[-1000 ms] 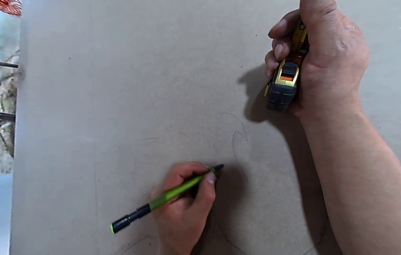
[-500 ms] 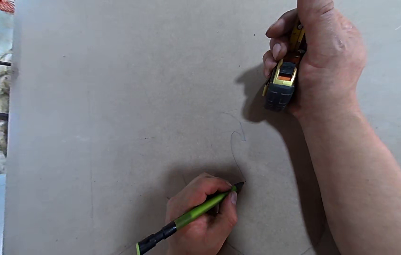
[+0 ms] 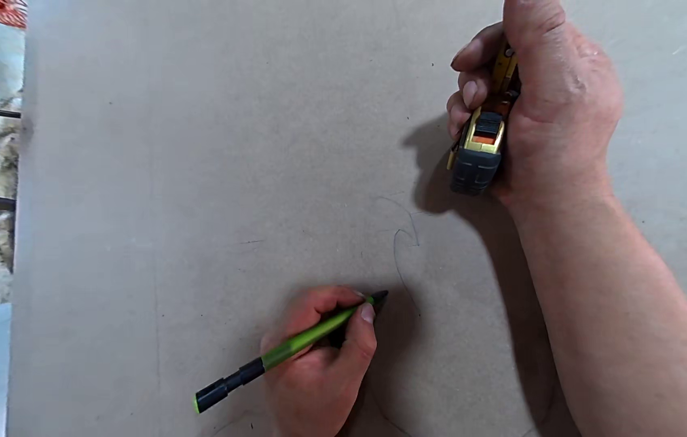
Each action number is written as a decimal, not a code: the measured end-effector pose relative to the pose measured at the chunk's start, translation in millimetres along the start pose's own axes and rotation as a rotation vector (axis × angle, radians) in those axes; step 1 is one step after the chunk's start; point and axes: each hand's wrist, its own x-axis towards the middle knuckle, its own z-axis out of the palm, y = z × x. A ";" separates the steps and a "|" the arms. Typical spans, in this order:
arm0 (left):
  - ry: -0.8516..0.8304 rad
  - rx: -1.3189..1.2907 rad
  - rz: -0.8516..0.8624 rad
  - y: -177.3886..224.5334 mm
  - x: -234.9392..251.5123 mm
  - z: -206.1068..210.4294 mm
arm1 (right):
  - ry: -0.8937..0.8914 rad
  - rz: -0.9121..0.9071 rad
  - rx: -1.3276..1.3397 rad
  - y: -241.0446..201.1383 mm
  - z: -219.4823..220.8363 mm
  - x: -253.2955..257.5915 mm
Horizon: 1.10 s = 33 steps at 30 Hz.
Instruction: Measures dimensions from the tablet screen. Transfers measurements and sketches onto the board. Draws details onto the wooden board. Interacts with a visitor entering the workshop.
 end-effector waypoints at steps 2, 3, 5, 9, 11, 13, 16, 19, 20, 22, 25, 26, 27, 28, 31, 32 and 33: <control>0.023 -0.003 -0.021 0.5 2.0 0.1 | -0.002 0.007 -0.008 -0.2 -0.4 0.0; 0.041 -0.004 -0.027 0.0 5.5 -0.7 | -0.004 0.009 -0.009 -0.2 -0.3 0.0; 0.070 0.009 -0.031 -3.3 16.0 -2.8 | -0.003 0.006 -0.006 0.0 -0.3 0.1; 0.085 -0.031 -0.056 -7.2 34.6 -4.1 | 0.003 -0.003 -0.006 0.5 -1.2 0.1; 0.076 -0.053 -0.054 -5.9 33.7 -5.1 | -0.001 -0.001 0.003 0.1 -0.5 0.1; 0.057 -0.057 -0.045 -4.4 26.9 -6.1 | 0.004 -0.001 0.017 -0.2 0.9 0.3; 0.061 -0.030 -0.040 -4.1 22.7 -4.2 | 0.006 0.000 0.021 -0.1 0.3 0.7; 0.084 -0.004 -0.044 -6.0 36.5 -1.5 | 0.000 0.001 0.017 -0.5 0.3 0.2; 0.090 0.027 -0.047 -5.8 43.8 0.5 | 0.002 -0.001 0.020 -0.5 0.7 0.5; 0.092 0.069 -0.046 -5.5 58.6 4.8 | 0.009 -0.002 0.026 -0.6 0.9 0.8; 0.075 0.041 -0.043 -5.9 68.3 5.9 | 0.003 0.010 0.013 -0.2 -0.1 0.7; 0.074 0.022 -0.048 -5.4 66.5 4.8 | 0.003 0.009 0.011 0.0 0.0 0.6; 0.076 0.006 -0.057 -4.9 63.3 3.6 | 0.005 0.006 0.011 0.0 0.1 0.7; 0.082 -0.005 -0.064 -4.4 59.5 2.7 | 0.008 0.002 0.017 -0.1 0.5 1.1; 0.074 -0.043 -0.055 -5.2 51.6 1.2 | 0.015 0.003 0.032 -0.8 0.8 1.2; 0.066 -0.047 -0.051 -5.4 50.5 0.6 | 0.016 0.005 0.032 -1.0 0.9 1.0; 0.054 -0.048 -0.051 -5.4 48.8 -0.6 | 0.017 0.006 0.033 -1.2 1.3 0.7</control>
